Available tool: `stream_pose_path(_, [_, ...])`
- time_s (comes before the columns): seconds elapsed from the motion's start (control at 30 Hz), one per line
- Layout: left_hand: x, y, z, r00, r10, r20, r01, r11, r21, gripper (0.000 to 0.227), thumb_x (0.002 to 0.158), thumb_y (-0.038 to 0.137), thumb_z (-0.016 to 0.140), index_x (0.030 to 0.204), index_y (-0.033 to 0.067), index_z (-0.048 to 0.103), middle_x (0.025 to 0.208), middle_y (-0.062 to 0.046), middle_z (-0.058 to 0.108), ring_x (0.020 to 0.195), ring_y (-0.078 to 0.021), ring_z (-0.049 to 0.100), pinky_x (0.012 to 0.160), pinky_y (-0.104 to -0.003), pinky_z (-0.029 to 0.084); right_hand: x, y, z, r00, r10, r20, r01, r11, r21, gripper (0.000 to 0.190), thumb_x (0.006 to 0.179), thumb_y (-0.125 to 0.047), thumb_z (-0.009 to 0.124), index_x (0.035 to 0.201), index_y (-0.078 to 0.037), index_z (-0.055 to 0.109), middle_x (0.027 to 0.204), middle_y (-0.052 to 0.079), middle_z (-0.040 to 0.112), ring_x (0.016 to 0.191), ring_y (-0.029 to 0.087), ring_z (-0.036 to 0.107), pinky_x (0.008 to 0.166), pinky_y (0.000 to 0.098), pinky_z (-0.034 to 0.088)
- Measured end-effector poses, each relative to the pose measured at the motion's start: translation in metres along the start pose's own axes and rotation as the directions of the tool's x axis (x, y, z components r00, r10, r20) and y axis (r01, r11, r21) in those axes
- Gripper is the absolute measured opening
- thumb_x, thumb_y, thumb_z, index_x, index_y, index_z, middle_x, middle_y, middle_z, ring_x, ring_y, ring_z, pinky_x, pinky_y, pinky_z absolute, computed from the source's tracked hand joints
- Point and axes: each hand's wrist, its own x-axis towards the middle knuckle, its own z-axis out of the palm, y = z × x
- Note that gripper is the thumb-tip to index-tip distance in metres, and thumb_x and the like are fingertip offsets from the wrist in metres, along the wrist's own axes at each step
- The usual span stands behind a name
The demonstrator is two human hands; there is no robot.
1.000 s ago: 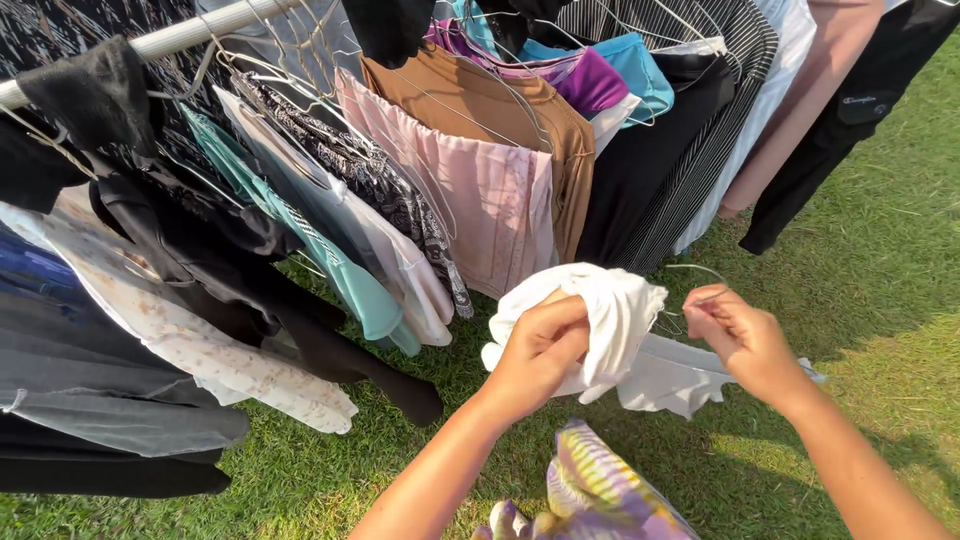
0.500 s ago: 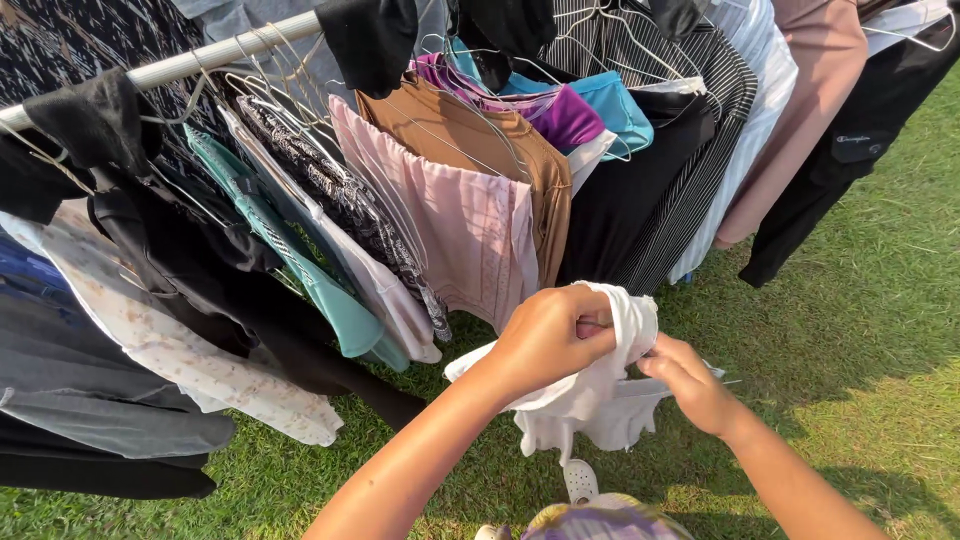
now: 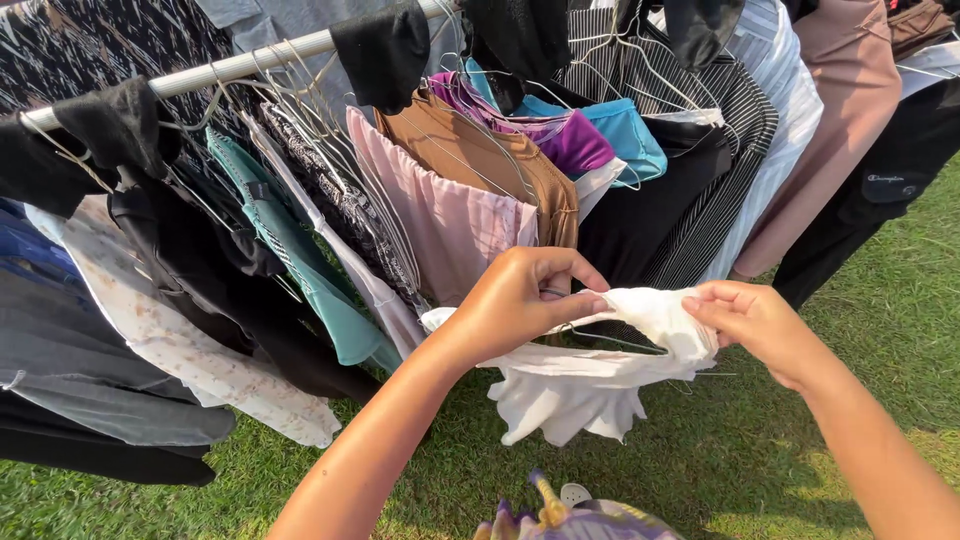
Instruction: Removing dry clothes and hangers from an outdoor drying rack.
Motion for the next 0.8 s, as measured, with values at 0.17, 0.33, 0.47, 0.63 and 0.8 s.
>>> stream_pose_path(0.17, [0.014,-0.003,0.008,0.998,0.070,-0.003,-0.070,0.995,-0.066,0.016,0.089,0.016,0.076,0.102,0.0068,0.075,0.060,0.007,0.041,0.056,-0.0024,0.036,0.050,-0.026,0.033,-0.033,-0.052,0.014,0.966,-0.245,-0.086,0.154,0.807,-0.570,0.048,0.091,-0.034,0.065,0.125,-0.001,0.068,0.106,0.013,0.075,0.090,0.021,0.070,0.079,0.0373,0.057])
stream_pose_path(0.33, [0.027,0.001,0.000,0.994,0.106,-0.017,-0.107,0.972,-0.209,0.016,0.093,0.010,0.073,0.108,0.0053,0.069,0.064,0.010,0.043,0.059,-0.0011,0.038,0.054,-0.023,0.033,-0.039,-0.018,0.017,0.892,-0.331,0.308,0.452,0.670,-0.589,0.060,0.093,-0.035,0.064,0.142,-0.003,0.051,0.135,0.018,0.062,0.117,0.031,0.064,0.092,0.0479,0.051])
stream_pose_path(0.47, [0.038,0.000,-0.010,0.986,0.143,-0.090,-0.158,0.970,-0.184,0.017,0.092,0.011,0.077,0.107,0.0050,0.069,0.069,0.010,0.036,0.063,-0.0018,0.033,0.057,-0.022,0.031,-0.044,0.006,0.012,0.944,-0.273,0.185,0.326,0.686,-0.651,0.037,0.098,-0.032,0.051,0.129,-0.014,0.063,0.102,0.009,0.077,0.089,0.020,0.075,0.079,0.0371,0.060])
stream_pose_path(0.63, [0.051,-0.020,-0.020,0.964,0.201,-0.171,-0.227,0.963,-0.145,0.022,0.091,0.014,0.081,0.107,0.0056,0.068,0.072,0.012,0.039,0.066,-0.0017,0.034,0.059,-0.021,0.032,-0.048,-0.007,0.012,0.982,-0.178,0.066,0.170,0.670,-0.723,0.040,0.098,-0.037,0.053,0.135,-0.024,0.061,0.075,0.005,0.080,0.067,0.015,0.075,0.064,0.0322,0.062])
stream_pose_path(0.8, [0.060,-0.069,-0.054,0.863,0.288,-0.415,-0.211,0.952,0.223,0.057,0.090,0.035,0.078,0.134,0.0033,0.061,0.132,-0.014,0.057,0.117,-0.0240,0.059,0.090,-0.037,0.054,-0.038,0.021,-0.024,0.988,-0.110,-0.106,-0.004,0.675,-0.738,0.034,0.104,-0.032,0.051,0.136,-0.026,0.060,0.063,0.009,0.059,0.058,0.018,0.062,0.057,0.0338,0.057])
